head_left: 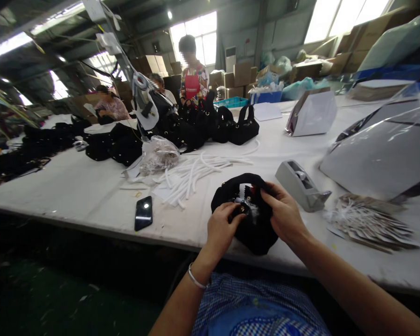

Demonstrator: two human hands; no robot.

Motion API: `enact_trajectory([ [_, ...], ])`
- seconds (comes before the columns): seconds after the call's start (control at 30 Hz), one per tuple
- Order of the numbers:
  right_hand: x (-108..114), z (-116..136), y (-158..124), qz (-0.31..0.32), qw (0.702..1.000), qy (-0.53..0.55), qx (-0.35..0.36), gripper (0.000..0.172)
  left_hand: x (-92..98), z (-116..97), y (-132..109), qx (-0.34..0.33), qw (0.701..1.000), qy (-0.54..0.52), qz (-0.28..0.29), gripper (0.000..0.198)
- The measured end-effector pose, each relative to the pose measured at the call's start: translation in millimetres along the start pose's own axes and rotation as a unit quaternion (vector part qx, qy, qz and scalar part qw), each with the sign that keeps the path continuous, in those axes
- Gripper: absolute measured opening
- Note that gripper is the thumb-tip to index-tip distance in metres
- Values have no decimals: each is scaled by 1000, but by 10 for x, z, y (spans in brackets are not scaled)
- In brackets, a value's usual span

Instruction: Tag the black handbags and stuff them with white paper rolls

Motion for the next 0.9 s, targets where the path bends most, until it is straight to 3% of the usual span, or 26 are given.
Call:
enact_trajectory([
  [0.13,10,4,7,15,1000,-8,18,33,-55,32,-32,-5,1000,15,-24,20],
  [0.23,34,64,14,94,990,-94,40,25,-98,35,-186,-26,998,53,-38,23],
  [0.3,58,126,9,147,965,-206,74,22,-140,48,-306,-46,994,90,-37,26],
  [0.4,180,230,-10,204,910,-331,146,37,-203,84,-409,-83,986,141,-36,31],
  [0.5,573,345,-42,194,881,-381,203,50,-247,126,-381,-106,978,177,-43,37],
  [0.57,1022,443,-62,98,844,-475,228,37,-261,152,-331,-122,972,195,-38,39],
  [0.63,1536,570,-79,-28,752,-617,231,27,-260,169,-294,-135,969,204,-31,39],
  [0.7,1991,710,-78,-83,700,-672,226,28,-252,163,-285,-137,970,199,-31,37],
  [0.8,2392,868,-2,-74,648,-730,203,29,-251,88,-310,-137,976,162,-47,34],
  [0.9,2480,890,196,-13,592,-793,146,28,-294,-33,-341,-152,978,128,-61,32],
])
Point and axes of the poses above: each hand's wrist, its own y-axis towards the middle knuckle, its own x-axis out of the back of the hand, z = x × y, the point moved 1 cm from there along y, towards the middle knuckle, and after that the axes turned 6 degrees about y, right-handed, at the moved point
